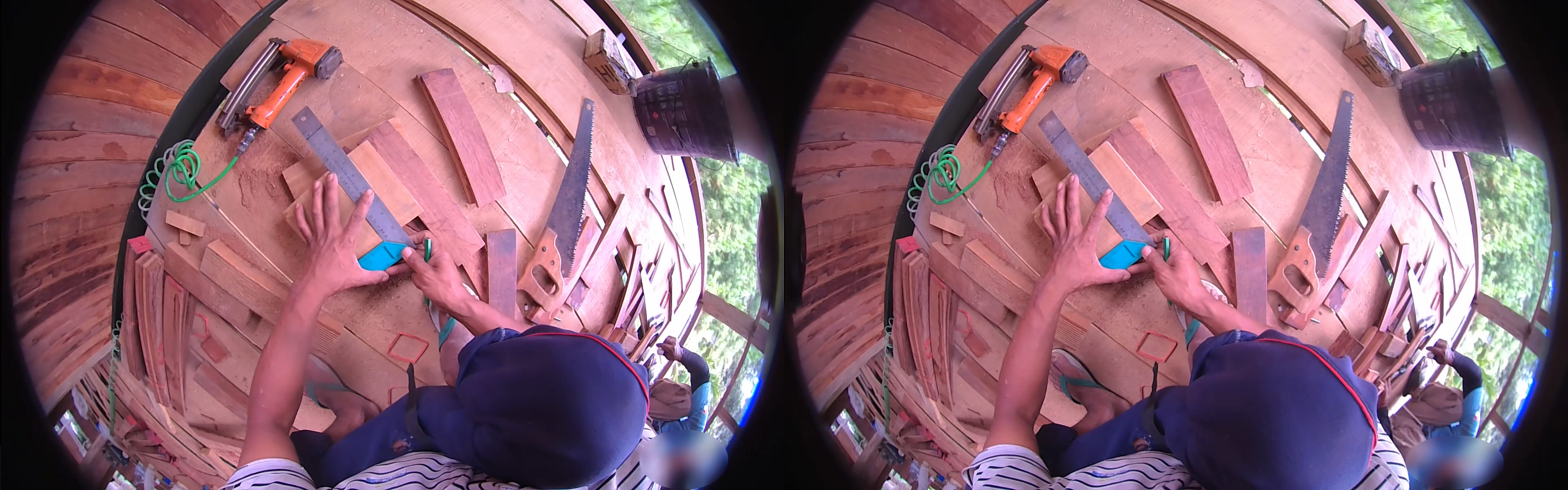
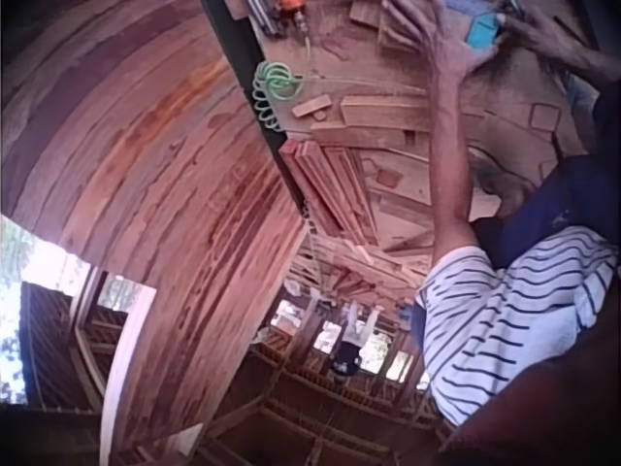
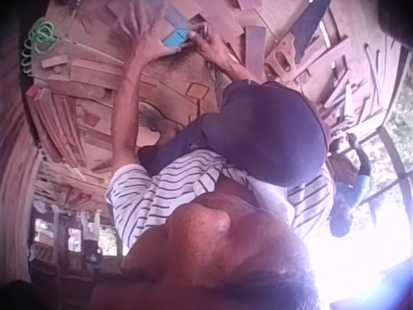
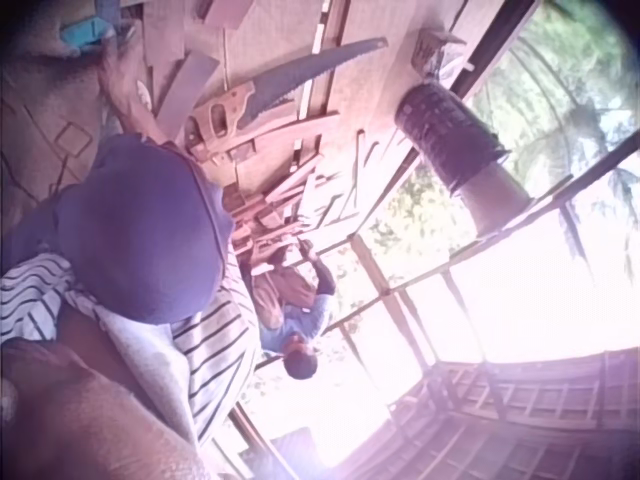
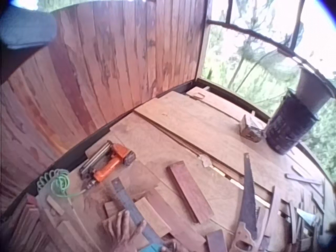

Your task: The person sits on a wooden floor and arranges several small wooden planks. They use a metal ruler and a pencil to measure and mark lines on the planks. The person repeatedly repositions the planks and ruler to mark multiple pieces.

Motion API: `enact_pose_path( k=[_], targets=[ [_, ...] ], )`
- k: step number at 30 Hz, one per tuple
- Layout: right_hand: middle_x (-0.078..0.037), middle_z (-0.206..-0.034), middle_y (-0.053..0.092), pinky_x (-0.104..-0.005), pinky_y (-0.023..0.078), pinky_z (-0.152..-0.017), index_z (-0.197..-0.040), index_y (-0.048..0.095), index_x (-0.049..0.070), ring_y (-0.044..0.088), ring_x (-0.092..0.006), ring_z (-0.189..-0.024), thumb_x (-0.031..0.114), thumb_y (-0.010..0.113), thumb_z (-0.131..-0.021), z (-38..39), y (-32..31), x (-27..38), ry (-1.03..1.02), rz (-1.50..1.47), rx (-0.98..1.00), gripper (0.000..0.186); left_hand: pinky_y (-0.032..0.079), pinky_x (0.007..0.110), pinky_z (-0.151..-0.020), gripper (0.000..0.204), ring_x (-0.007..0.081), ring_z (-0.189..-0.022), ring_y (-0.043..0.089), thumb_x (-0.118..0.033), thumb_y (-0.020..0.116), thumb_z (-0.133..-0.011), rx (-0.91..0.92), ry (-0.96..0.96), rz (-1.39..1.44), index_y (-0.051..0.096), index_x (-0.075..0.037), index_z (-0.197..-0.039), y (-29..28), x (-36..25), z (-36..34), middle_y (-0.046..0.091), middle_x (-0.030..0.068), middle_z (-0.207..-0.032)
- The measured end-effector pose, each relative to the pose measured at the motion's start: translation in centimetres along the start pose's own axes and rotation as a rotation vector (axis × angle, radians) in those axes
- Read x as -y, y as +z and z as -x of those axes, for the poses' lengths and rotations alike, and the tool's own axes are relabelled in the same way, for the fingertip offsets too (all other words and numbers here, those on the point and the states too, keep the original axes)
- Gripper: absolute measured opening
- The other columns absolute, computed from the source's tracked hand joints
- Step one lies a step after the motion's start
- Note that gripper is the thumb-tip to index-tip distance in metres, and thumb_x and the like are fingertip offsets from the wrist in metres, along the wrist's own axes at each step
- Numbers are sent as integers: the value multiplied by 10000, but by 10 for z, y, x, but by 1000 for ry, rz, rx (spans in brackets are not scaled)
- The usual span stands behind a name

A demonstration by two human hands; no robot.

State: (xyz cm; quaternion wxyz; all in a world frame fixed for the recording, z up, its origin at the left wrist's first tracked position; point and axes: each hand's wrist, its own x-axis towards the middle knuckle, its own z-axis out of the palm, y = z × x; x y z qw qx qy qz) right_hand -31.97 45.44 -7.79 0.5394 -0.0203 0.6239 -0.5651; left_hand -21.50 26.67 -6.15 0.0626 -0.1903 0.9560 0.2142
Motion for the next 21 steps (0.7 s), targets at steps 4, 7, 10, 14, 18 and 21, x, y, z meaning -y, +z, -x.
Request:
enact_pose_path(
  k=[4, 7, 10, 14, 18, 21],
  targets=[
    [-146, -1133, 642, -328, 610, -859, -1264, 484, -66, 730, -245, -997, 76, 484, -1087, -6, 2, -9, -89, -143, 26, 227, 65, 762, -1169, 1418, 470, -1578, -13, -509, 947, -491, 0, 5, 10, 186, -294, -1667, 0, -2, 0, -5, 256, -1710],
    [-164, -1178, 633, -336, 614, -910, -1303, 473, -81, 714, -253, -1044, 77, 483, -1089, -11, -3, -15, -126, -118, 69, 266, 77, 762, -1166, 1413, 464, -1579, 8, -499, 942, -498, -27, 20, 21, 184, -269, -1668, 4, -1, 0, 15, 258, -1709],
    [-153, -1188, 650, -367, 604, -915, -1350, 461, -60, 717, -246, -1036, 133, 501, -1099, -12, -4, -18, -131, -131, 70, 318, 82, 759, -1165, 1414, 456, -1580, 23, -512, 941, -500, -44, 24, 8, 186, -254, -1668, 5, 0, 0, 29, 259, -1709],
    [-153, -1186, 671, -317, 585, -836, -1362, 470, -40, 730, -254, -1042, 142, 510, -1099, -8, -3, -13, -58, -116, 51, 322, 73, 752, -1161, 1442, 454, -1581, 29, -555, 933, -475, -73, 31, 8, 180, -273, -1671, 11, 4, 1, 19, 254, -1715],
    [-160, -1193, 661, -335, 601, -846, -1334, 489, -60, 729, -248, -1017, 112, 506, -1092, -4, 0, -3, -31, -109, 12, 297, 73, 758, -1157, 1431, 454, -1582, 25, -577, 926, -486, -70, 32, 18, 183, -276, -1671, 12, 6, 1, 18, 245, -1719],
    [-166, -1197, 650, -360, 622, -890, -1316, 499, -77, 714, -243, -1029, 88, 500, -1088, 1, 3, 8, 7, -114, 0, 282, 72, 761, -1155, 1421, 453, -1583, 17, -591, 921, -500, -56, 27, 14, 181, -275, -1672, 12, 6, 2, 14, 241, -1720]
  ],
)
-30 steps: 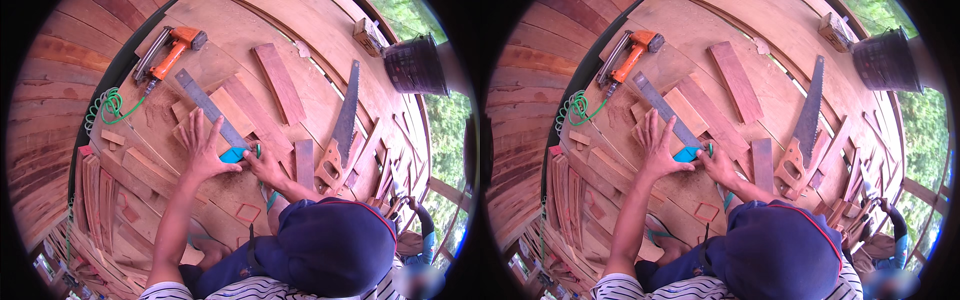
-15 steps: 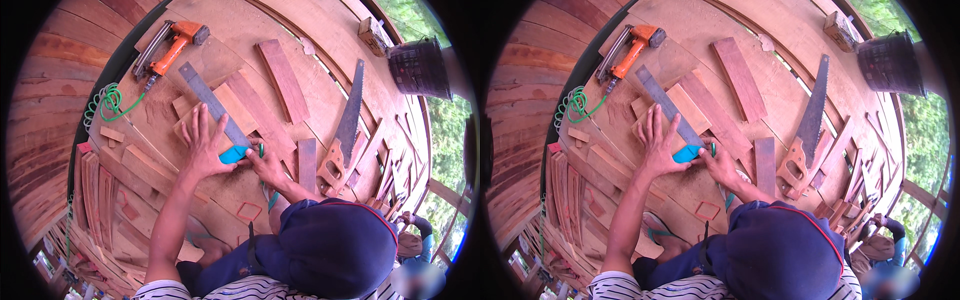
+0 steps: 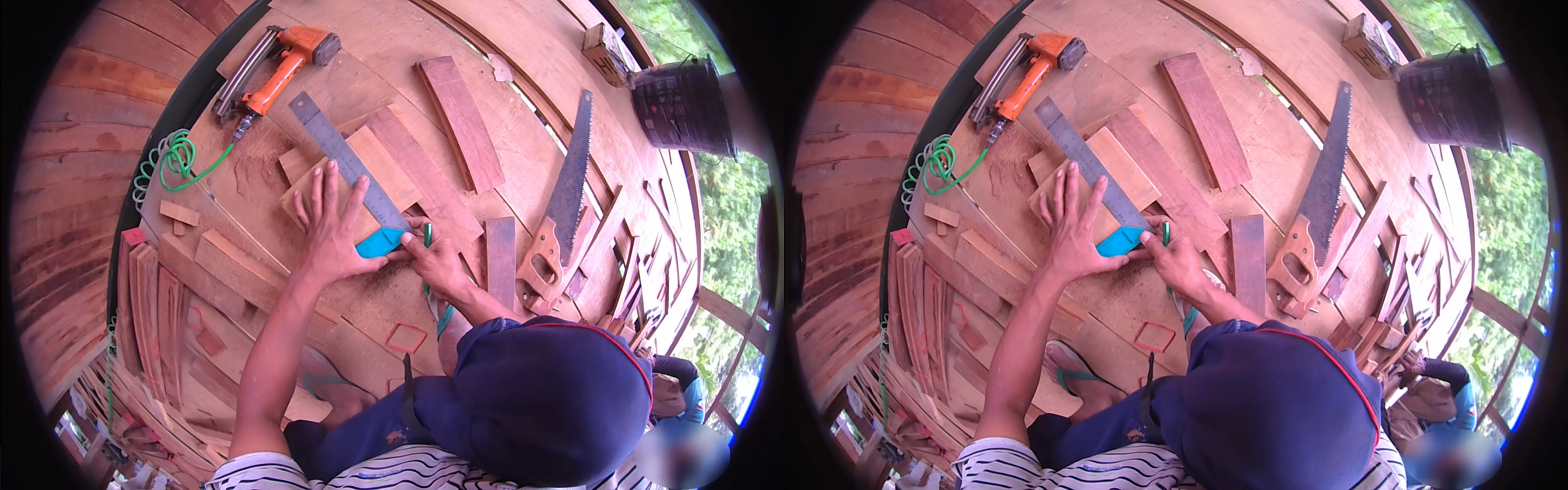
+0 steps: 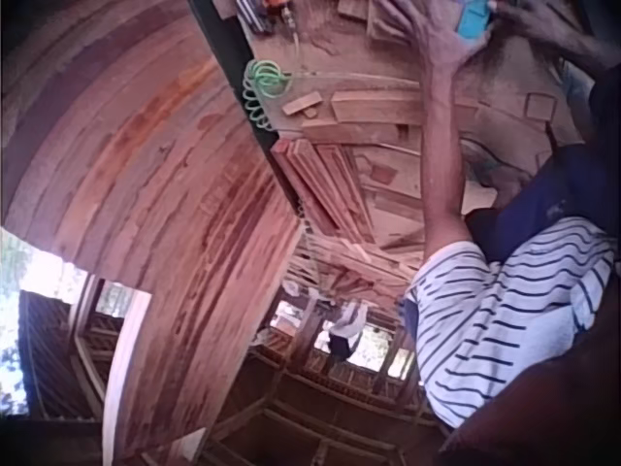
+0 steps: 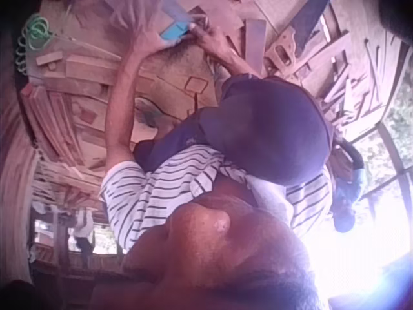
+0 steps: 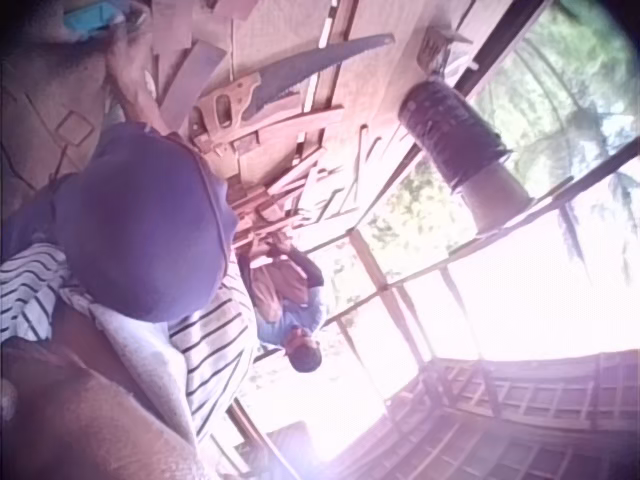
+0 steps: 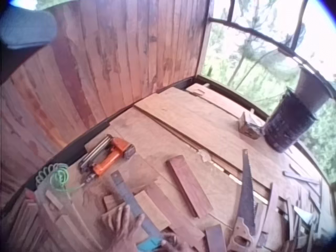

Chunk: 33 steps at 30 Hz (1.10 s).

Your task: The person sits on a wooden floor and arranges several small wooden planks. They use a metal ruler and a pencil to measure and mark lines on the planks. The person repeatedly repositions the planks and ruler to mark multiple pieces.

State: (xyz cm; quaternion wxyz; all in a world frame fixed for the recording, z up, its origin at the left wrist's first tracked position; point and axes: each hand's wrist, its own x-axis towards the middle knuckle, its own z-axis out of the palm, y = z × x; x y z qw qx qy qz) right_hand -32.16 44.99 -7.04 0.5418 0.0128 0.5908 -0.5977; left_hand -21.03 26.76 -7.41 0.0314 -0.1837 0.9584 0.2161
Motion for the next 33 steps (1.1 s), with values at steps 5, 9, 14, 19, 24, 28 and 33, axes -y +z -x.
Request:
enact_pose_path(
  k=[5, 9, 14, 19, 24, 28, 33],
  targets=[
    [-165, -1187, 650, -368, 629, -907, -1311, 509, -82, 699, -239, -1053, 79, 501, -1084, -1, 0, 1, -6, -25, -4, 278, 68, 756, -1170, 1379, 449, -1581, 3, -560, 933, -543, 26, -8, -3, 192, -253, -1665, -6, -4, -1, 17, 235, -1716],
    [-164, -1188, 652, -367, 631, -904, -1314, 512, -84, 699, -239, -1054, 80, 504, -1084, -1, 0, 0, -5, -23, -9, 283, 64, 758, -1168, 1378, 452, -1581, 2, -561, 932, -544, 21, -4, 3, 192, -254, -1665, -6, -4, -1, 11, 232, -1717],
    [-164, -1190, 656, -362, 630, -902, -1329, 508, -83, 702, -234, -1058, 85, 507, -1084, 1, 0, 4, 14, -3, -6, 297, 64, 765, -1163, 1380, 458, -1579, -4, -563, 932, -543, 24, -5, -1, 191, -251, -1665, -5, -3, -1, 2, 240, -1714],
    [-165, -1180, 683, -261, 560, -709, -1392, 483, -64, 753, -238, -977, 131, 523, -1093, -9, -8, -16, -73, 9, 26, 360, 61, 773, -1157, 1383, 472, -1575, -14, -564, 933, -545, 13, 7, 18, 185, -248, -1665, -3, -2, 0, -9, 261, -1705],
    [-164, -1213, 671, -298, 581, -808, -1392, 482, -77, 751, -258, -1000, 119, 522, -1091, -11, -14, -18, -24, 22, 43, 362, 60, 778, -1153, 1394, 480, -1573, -17, -555, 936, -545, 7, 20, 24, 168, -248, -1667, -3, -3, -1, -15, 268, -1703],
    [-158, -1193, 681, -268, 557, -721, -1382, 491, -72, 754, -256, -993, 117, 526, -1090, -8, -10, -13, -22, 5, 32, 350, 63, 781, -1150, 1392, 483, -1572, -12, -541, 937, -547, 9, 17, 20, 164, -248, -1667, -4, -3, 0, -13, 267, -1704],
    [-171, -1213, 653, -333, 605, -885, -1356, 485, -103, 737, -248, -996, 92, 512, -1085, -3, -5, -2, -20, -35, 44, 335, 66, 784, -1149, 1381, 481, -1574, -11, -527, 937, -553, 12, 14, 23, 168, -250, -1666, -4, -2, -1, -8, 262, -1706]
  ],
)
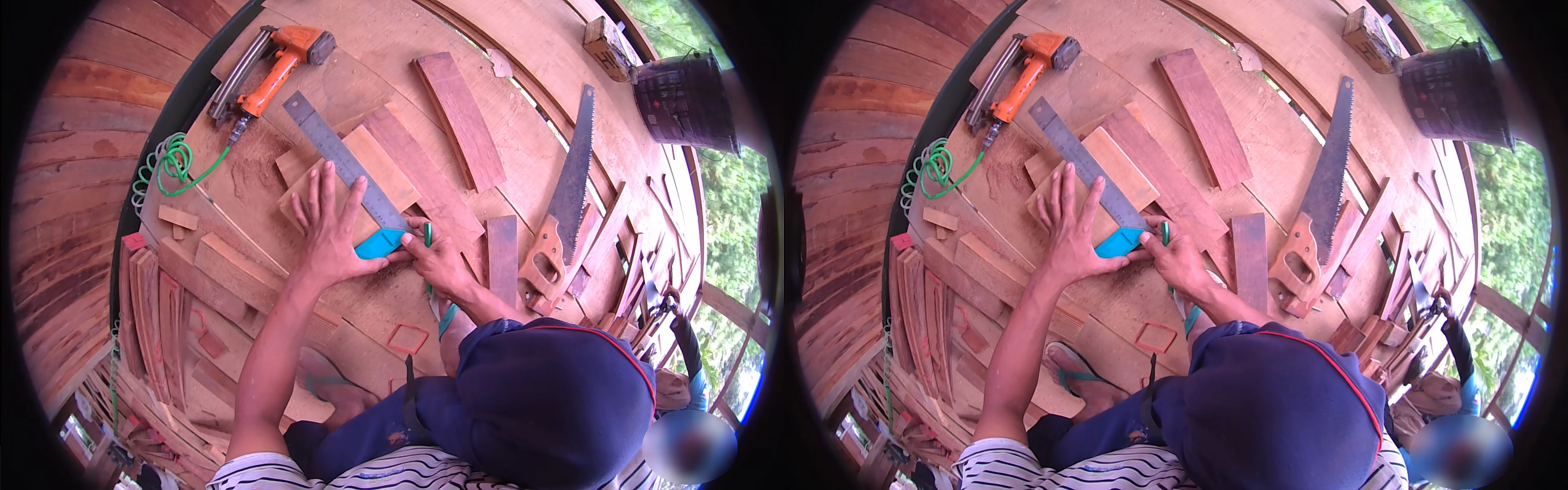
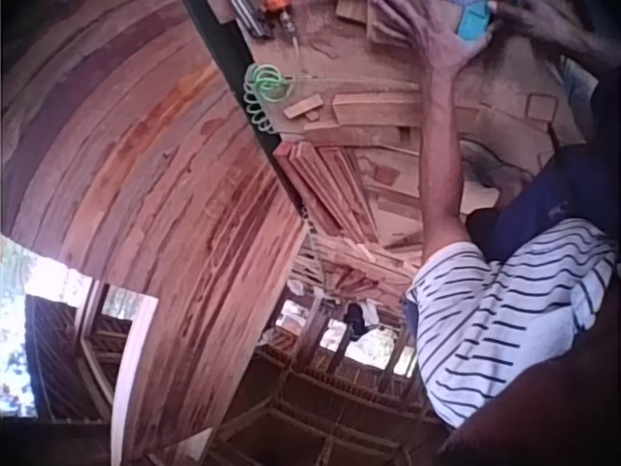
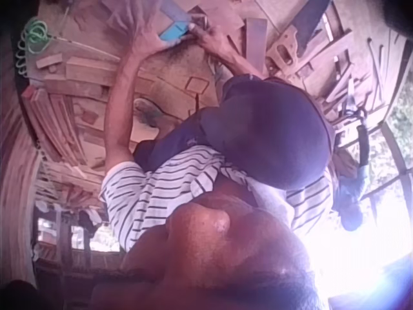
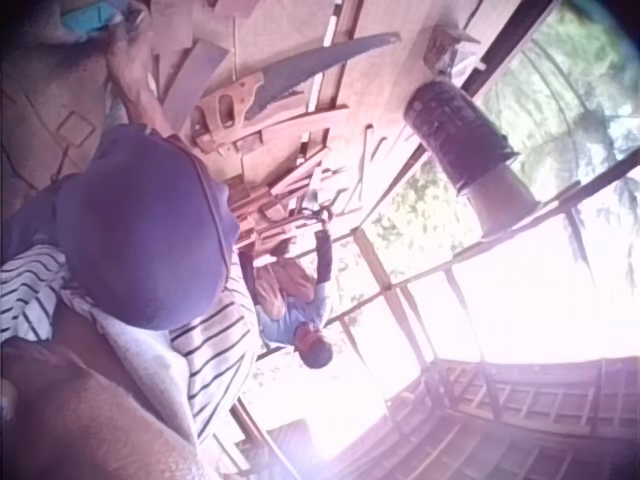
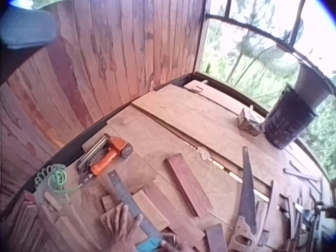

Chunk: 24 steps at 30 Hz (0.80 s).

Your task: The person sits on a wooden floor and arranges several small wooden planks. They use a metal ruler and a pencil to measure and mark lines on the planks. The person repeatedly repositions the planks and ruler to mark multiple pieces.

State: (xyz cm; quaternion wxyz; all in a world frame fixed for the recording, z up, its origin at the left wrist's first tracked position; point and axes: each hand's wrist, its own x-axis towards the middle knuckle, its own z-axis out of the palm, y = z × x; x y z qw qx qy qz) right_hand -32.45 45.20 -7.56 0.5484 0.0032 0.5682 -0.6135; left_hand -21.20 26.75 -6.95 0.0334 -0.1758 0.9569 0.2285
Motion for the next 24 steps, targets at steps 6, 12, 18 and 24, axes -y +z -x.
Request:
enact_pose_path(
  k=[6, 12, 18, 24],
  targets=[
    [-151, -1079, 704, -277, 532, -700, -1372, 512, -42, 751, -204, -963, 184, 490, -1107, 4, -12, 5, 81, 126, -10, 349, 66, 784, -1155, 1391, 472, -1576, -11, -522, 945, -538, 15, -6, -1, 175, -252, -1666, -2, -2, -2, -7, 251, -1709],
    [-71, -807, 686, -266, 505, -667, -1123, 672, -18, 662, -112, -787, 325, 414, -1133, 35, -45, 56, -70, 686, -86, 429, 77, 781, -1160, 1400, 465, -1578, -10, -500, 959, -522, 25, -29, 2, 183, -258, -1663, -2, -3, -2, 3, 238, -1711],
    [-123, -1034, 682, -298, 520, -779, -1064, 670, -9, 655, -166, -878, 440, 343, -1137, 10, -43, 73, -514, 600, -98, 560, 79, 768, -1164, 1418, 460, -1579, -1, -497, 959, -505, 19, -38, 4, 171, -280, -1663, 1, -1, 0, 10, 238, -1712],
    [-136, -1204, 670, -300, 554, -877, -1143, 652, -35, 669, -149, -945, 257, 555, -1087, -51, -17, 72, -586, 337, 75, 313, 70, 780, -1161, 1400, 463, -1577, -8, -490, 947, -509, 37, -45, -2, 185, -253, -1660, -4, -6, -4, 11, 238, -1708]
  ],
)
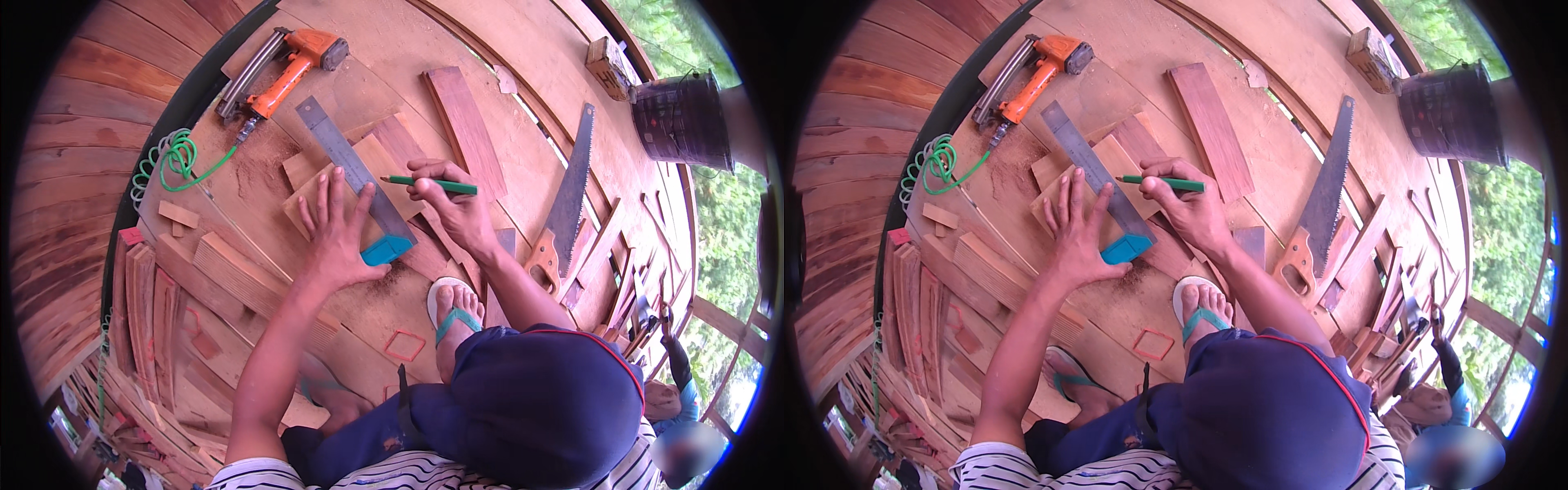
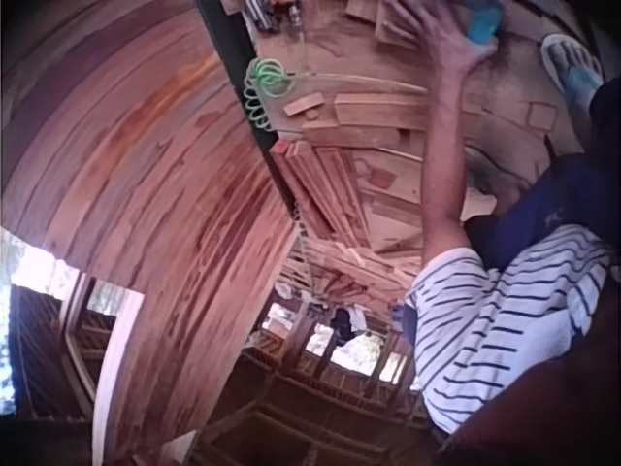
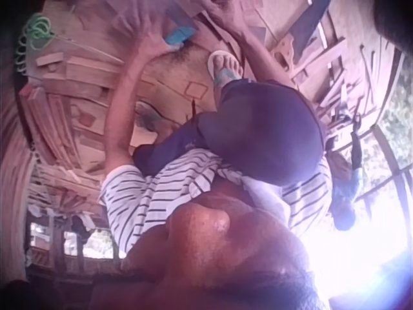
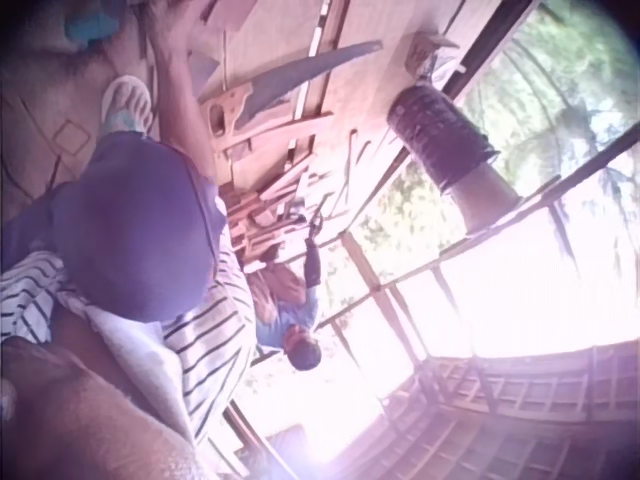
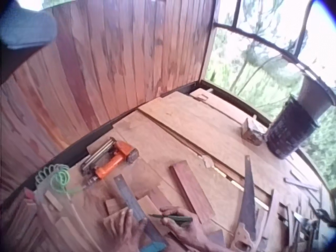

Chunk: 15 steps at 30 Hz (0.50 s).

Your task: The person sits on a wooden floor and arranges several small wooden planks. They use a metal ruler and a pencil to measure and mark lines on the planks. The person repeatedly repositions the planks and ruler to mark multiple pieces.

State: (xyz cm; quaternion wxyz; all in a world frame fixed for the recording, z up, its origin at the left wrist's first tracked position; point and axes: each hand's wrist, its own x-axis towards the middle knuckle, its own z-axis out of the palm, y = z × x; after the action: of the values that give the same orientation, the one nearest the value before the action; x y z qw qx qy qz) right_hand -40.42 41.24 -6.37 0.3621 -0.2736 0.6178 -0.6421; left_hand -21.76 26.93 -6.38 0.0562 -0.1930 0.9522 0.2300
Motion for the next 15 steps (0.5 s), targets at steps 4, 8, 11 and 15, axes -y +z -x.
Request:
enact_pose_path(
  k=[4, 8, 11, 15],
  targets=[
    [-89, -1148, 703, -270, 548, -865, -1144, 668, -41, 664, -114, -942, 118, 687, -1012, -21, 14, 2, -4, 174, -9, 207, 64, 784, -1158, 1401, 466, -1576, -3, -499, 942, -504, -5, -1, 10, 190, -253, -1660, 1, 0, 1, 13, 243, -1706],
    [-99, -1045, 729, -296, 556, -798, -1105, 682, -10, 697, -155, -914, 90, 712, -975, -40, 28, 10, -198, 424, -17, 167, 62, 791, -1153, 1406, 471, -1575, -2, -506, 939, -502, -13, -5, 10, 186, -246, -1661, 3, 2, 1, 15, 249, -1705],
    [-110, -1036, 726, -348, 554, -730, -1088, 688, 20, 712, -209, -866, 82, 731, -932, -54, 36, 7, -295, 468, -7, 174, 61, 793, -1152, 1405, 475, -1574, -2, -507, 936, -504, -26, 1, 5, 187, -233, -1661, 5, 2, 2, 16, 253, -1703],
    [-129, -1016, 710, -366, 551, -721, -1045, 684, 21, 709, -270, -838, 66, 721, -917, -64, 38, 1, -359, 535, 36, 141, 65, 796, -1150, 1396, 479, -1573, -1, -510, 929, -510, -30, 2, -8, 190, -220, -1658, 7, 3, -1, 22, 256, -1701]
  ],
)
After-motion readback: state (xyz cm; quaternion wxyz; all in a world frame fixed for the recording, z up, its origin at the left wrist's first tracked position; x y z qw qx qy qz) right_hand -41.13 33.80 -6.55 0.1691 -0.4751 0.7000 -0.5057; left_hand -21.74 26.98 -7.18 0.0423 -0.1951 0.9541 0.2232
